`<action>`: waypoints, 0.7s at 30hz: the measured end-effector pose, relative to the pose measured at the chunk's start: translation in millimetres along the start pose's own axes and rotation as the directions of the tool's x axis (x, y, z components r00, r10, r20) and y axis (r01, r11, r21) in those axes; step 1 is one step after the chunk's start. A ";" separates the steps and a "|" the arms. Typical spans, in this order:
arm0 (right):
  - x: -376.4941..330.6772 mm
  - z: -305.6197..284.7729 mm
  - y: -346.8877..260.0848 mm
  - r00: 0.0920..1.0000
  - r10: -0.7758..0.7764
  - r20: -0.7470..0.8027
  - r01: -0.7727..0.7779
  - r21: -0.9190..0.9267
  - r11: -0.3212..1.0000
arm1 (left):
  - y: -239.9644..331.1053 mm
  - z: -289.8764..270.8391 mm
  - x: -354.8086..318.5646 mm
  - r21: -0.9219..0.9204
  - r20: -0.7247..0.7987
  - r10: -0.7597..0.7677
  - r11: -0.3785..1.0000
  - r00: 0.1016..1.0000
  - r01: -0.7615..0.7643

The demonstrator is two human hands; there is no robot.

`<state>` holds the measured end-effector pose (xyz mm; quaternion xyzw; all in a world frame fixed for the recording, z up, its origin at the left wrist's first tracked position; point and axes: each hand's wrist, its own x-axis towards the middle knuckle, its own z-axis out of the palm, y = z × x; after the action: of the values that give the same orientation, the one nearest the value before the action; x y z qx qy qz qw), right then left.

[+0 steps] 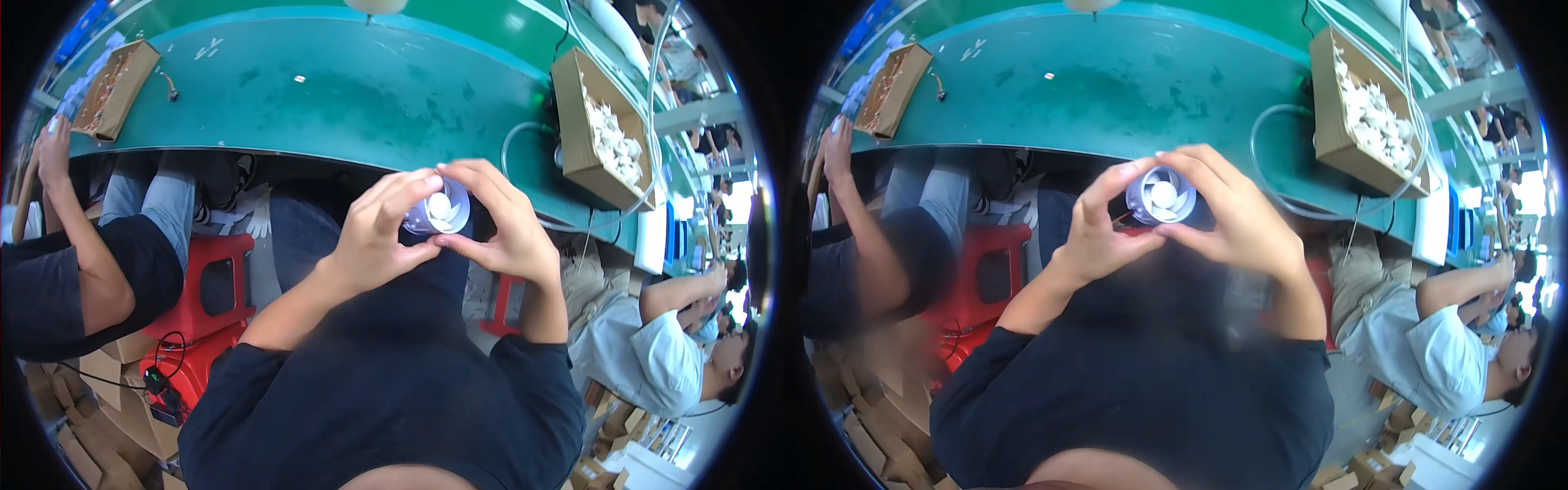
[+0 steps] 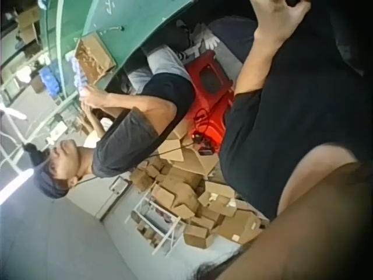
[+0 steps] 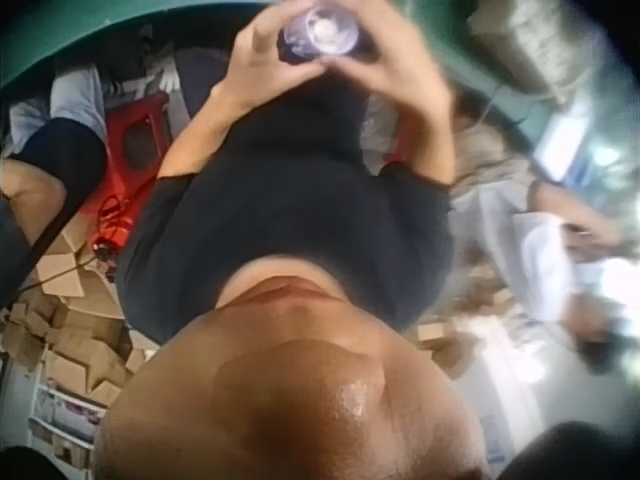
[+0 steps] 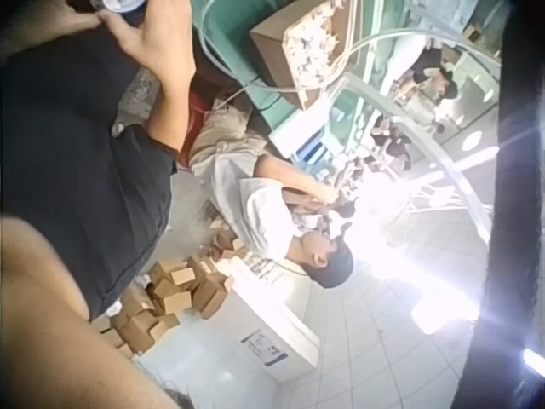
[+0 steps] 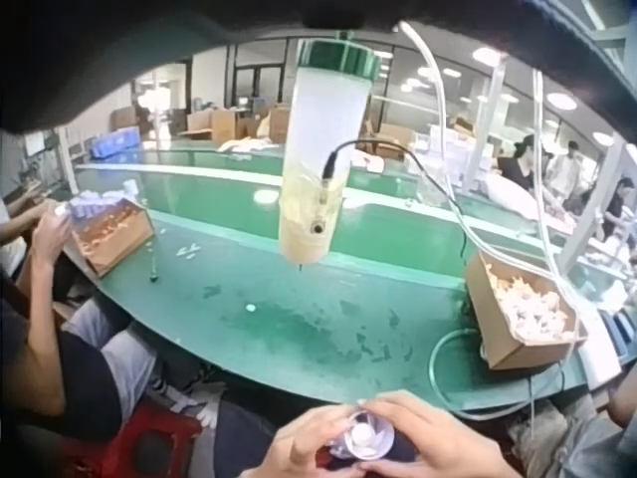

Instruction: The person assembles small fans by applying adhesive inside the fan housings with a dispenser, inserting fan blades into the housings by hand, and placing the assembled fans onto the conveyor belt.

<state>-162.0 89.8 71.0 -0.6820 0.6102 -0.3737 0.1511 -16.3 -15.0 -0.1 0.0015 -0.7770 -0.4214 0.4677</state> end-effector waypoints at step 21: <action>97.9 -29.7 107.1 0.758 0.094 -0.645 -0.389 -0.333 0.859 | -118.3 -66.3 -160.5 0.816 -0.216 -0.801 0.166 0.558 0.554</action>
<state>-262.0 -17.8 52.0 -0.4535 0.7798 -0.3984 -0.1660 75.9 -71.0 -180.3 0.5114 -0.8408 -0.1681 0.0573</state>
